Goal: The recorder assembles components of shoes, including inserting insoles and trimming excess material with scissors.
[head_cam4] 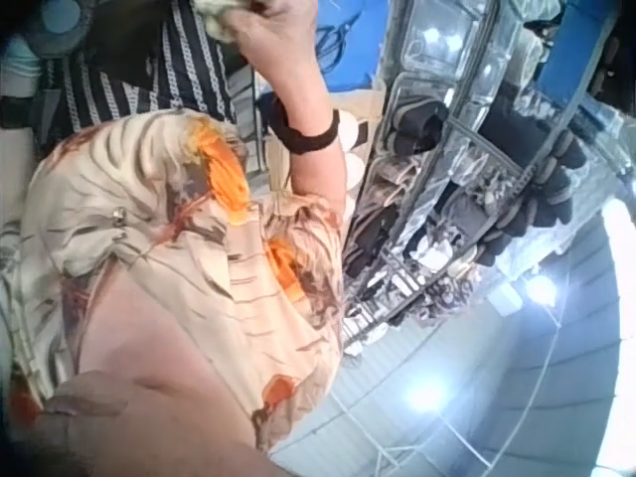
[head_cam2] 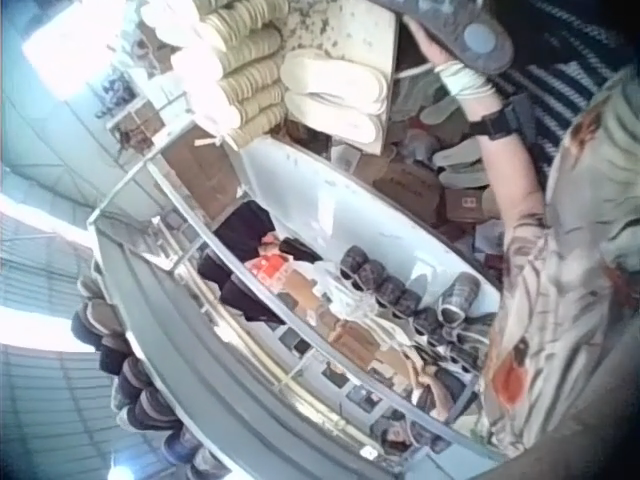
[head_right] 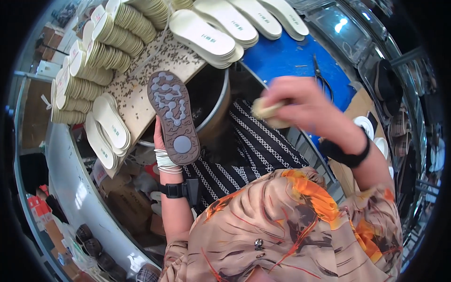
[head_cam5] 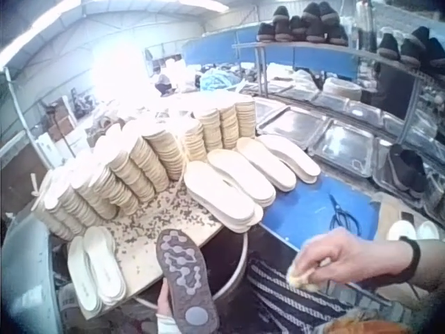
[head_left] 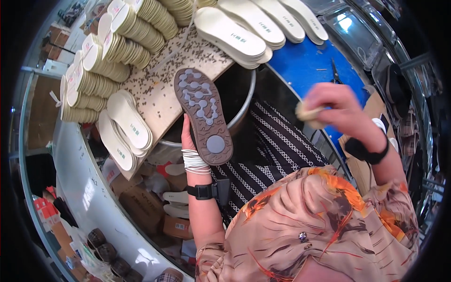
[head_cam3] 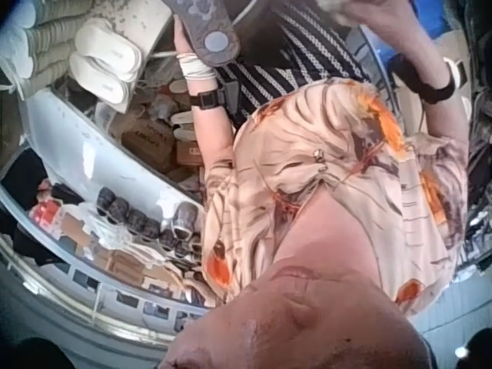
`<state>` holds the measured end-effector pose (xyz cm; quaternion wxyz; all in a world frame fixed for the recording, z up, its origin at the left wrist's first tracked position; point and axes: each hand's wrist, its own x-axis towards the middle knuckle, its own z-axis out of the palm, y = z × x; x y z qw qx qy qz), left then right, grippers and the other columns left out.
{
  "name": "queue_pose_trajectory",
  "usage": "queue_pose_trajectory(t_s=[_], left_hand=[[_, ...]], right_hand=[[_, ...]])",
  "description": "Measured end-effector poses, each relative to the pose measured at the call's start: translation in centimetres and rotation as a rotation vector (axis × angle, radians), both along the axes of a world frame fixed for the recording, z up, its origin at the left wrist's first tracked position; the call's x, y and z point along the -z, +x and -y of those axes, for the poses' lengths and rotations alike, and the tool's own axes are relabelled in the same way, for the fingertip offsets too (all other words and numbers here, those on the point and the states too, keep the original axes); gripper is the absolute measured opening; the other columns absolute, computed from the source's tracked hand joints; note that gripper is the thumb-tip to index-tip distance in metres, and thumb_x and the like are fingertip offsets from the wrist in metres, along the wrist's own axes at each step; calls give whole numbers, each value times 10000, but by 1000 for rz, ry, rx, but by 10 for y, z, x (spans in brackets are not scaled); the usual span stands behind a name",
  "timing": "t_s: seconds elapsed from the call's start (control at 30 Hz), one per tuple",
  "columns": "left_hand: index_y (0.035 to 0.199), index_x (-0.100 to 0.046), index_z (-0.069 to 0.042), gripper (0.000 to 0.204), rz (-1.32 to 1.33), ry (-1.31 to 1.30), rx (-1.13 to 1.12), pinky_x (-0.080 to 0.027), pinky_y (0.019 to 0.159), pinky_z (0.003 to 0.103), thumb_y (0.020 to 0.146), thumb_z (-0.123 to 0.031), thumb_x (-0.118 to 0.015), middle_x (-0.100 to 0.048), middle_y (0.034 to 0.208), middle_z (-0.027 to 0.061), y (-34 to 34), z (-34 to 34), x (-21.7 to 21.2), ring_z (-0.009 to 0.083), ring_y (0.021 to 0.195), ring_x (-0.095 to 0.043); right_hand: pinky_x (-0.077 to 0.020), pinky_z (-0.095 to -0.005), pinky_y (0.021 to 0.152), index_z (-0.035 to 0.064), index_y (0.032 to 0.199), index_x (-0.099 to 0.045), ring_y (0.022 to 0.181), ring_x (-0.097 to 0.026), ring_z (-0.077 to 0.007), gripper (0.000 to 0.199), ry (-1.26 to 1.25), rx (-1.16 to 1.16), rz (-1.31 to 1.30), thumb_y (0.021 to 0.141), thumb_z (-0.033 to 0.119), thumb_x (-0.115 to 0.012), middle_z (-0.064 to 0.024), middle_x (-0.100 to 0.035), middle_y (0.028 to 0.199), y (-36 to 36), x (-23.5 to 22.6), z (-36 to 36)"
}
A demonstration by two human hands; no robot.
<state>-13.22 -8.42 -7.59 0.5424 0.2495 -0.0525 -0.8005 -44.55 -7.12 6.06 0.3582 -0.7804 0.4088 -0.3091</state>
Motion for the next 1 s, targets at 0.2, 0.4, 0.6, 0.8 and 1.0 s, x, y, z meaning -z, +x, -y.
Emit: queue_pose_trajectory(t_s=[0.2, 0.4, 0.6, 0.8, 1.0], left_hand=[[1199, -476, -38, 434, -131, 77, 17, -441, 906, 384, 919, -361, -401, -548, 1155, 139, -7, 4, -11, 259, 1037, -544], [1166, -496, -28, 456, -97, -65, 37, -458, 875, 384, 894, -391, -446, -578, 1094, 137, 2, 1, -9, 260, 970, -573], [1141, -518, -24, 443, -43, 43, 33, -474, 839, 370, 895, -386, -449, -597, 1053, 135, -1, 3, -9, 252, 918, -587], [1047, -565, 9, 413, 26, 88, -24, -520, 717, 350, 890, -361, -474, -631, 927, 130, 0, 6, 2, 235, 759, -624], [1046, -573, -14, 370, 101, 134, -80, -509, 731, 349, 890, -336, -480, -626, 959, 118, 0, 12, 20, 221, 793, -620]], right_hand=[[-480, -267, 603, 31, 809, -626, 705, -602, -181, 152, 70, -234, 70, 668, -27, -613, -70, -593, 780, 126, 25, 59], [-486, -337, 591, 20, 741, -559, 679, -567, -279, 108, -169, -304, -8, 640, -7, -587, -84, -507, 722, 170, 48, 35], [-483, -338, 590, 26, 704, -536, 702, -546, -248, 94, -369, -432, -236, 643, 69, -594, -83, -506, 745, 160, 67, 22], [-468, -340, 563, 27, 754, -508, 688, -523, -244, 143, -447, -383, -220, 645, 67, -591, -81, -466, 741, 182, 64, 12], [-472, -333, 594, 33, 766, -518, 714, -525, -247, 150, -331, -477, -305, 630, 31, -583, -86, -469, 777, 152, 68, 2]])
